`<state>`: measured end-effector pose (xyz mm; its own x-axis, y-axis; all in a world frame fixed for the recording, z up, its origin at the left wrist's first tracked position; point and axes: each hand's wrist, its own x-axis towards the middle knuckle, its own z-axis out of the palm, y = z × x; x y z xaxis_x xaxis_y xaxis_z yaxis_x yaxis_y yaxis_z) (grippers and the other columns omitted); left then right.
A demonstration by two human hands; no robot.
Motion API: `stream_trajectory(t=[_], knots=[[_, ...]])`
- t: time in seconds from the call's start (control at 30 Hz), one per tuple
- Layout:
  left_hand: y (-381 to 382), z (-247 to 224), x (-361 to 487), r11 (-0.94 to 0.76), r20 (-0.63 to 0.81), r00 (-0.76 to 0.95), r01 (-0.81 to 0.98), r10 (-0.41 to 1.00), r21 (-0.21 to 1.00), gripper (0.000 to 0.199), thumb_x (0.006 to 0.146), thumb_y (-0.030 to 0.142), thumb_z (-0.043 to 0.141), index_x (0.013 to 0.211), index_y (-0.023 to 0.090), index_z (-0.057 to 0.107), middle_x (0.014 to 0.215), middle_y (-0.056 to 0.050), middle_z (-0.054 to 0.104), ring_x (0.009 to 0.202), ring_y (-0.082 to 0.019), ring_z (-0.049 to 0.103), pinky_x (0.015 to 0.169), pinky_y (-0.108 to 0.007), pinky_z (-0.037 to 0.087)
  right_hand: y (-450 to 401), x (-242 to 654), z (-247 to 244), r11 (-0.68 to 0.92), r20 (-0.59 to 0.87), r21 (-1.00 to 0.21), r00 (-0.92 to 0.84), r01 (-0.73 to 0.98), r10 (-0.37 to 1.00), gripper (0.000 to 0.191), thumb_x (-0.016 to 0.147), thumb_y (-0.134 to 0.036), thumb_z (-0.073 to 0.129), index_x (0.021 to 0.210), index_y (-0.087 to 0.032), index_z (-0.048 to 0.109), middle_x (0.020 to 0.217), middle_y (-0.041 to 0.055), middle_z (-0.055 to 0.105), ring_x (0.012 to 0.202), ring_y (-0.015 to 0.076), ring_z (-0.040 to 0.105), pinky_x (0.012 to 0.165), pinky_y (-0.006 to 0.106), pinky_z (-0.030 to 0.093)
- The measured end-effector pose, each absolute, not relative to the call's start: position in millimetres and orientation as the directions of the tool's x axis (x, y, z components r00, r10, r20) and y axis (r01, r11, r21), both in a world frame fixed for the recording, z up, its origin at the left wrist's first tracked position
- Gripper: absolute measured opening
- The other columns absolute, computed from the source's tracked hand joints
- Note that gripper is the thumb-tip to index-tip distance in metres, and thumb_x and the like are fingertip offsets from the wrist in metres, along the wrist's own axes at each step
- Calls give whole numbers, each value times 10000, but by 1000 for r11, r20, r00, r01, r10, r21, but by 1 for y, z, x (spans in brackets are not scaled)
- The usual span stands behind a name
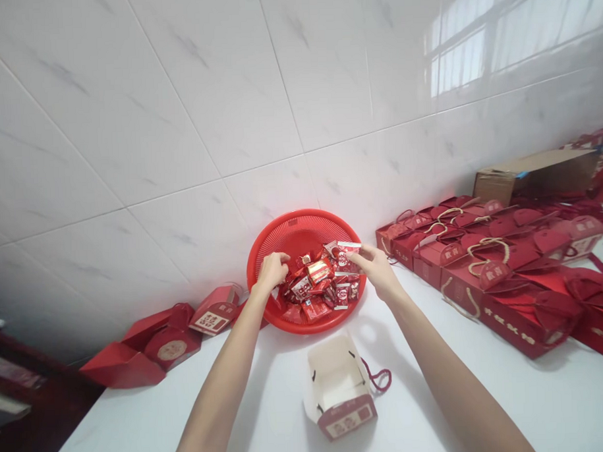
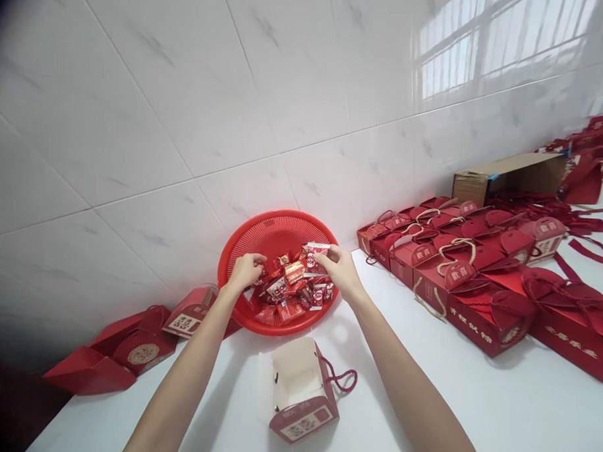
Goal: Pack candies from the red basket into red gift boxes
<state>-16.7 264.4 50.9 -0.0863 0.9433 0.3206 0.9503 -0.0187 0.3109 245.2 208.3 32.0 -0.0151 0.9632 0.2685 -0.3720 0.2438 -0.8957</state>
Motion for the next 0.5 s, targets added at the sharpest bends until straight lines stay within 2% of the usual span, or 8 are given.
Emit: stream_trajectory(t=[0.17, 0.4, 0.5], knots=[[278, 44, 5, -11, 329, -131, 918, 935, 397, 322, 753, 135, 690, 1065, 152, 770, 1127, -177, 759, 1125, -327, 691, 967, -391, 512, 209, 246, 34, 255, 278, -889, -6, -379, 960, 311, 655, -401, 784, 880, -187, 758, 942, 74, 787, 927, 282, 714, 798, 393, 568], [284, 47, 17, -94, 387, -181, 800, 904, 593, 80, 711, 138, 732, 761, 181, 777, 923, -146, 795, 1034, -333, 718, 959, -420, 507, 210, 247, 33, 247, 271, -881, -3, -404, 962, 282, 665, -385, 782, 871, -193, 761, 932, 68, 788, 908, 264, 722, 806, 373, 569], [272, 55, 21, -200, 445, -182, 703, 877, 683, 153, 775, 222, 701, 894, 173, 786, 996, -114, 795, 1002, -275, 728, 953, -392, 530, 210, 245, 32, 205, 244, -878, -36, -432, 969, 324, 665, -411, 791, 903, -195, 757, 944, 67, 784, 894, 261, 722, 760, 362, 577]])
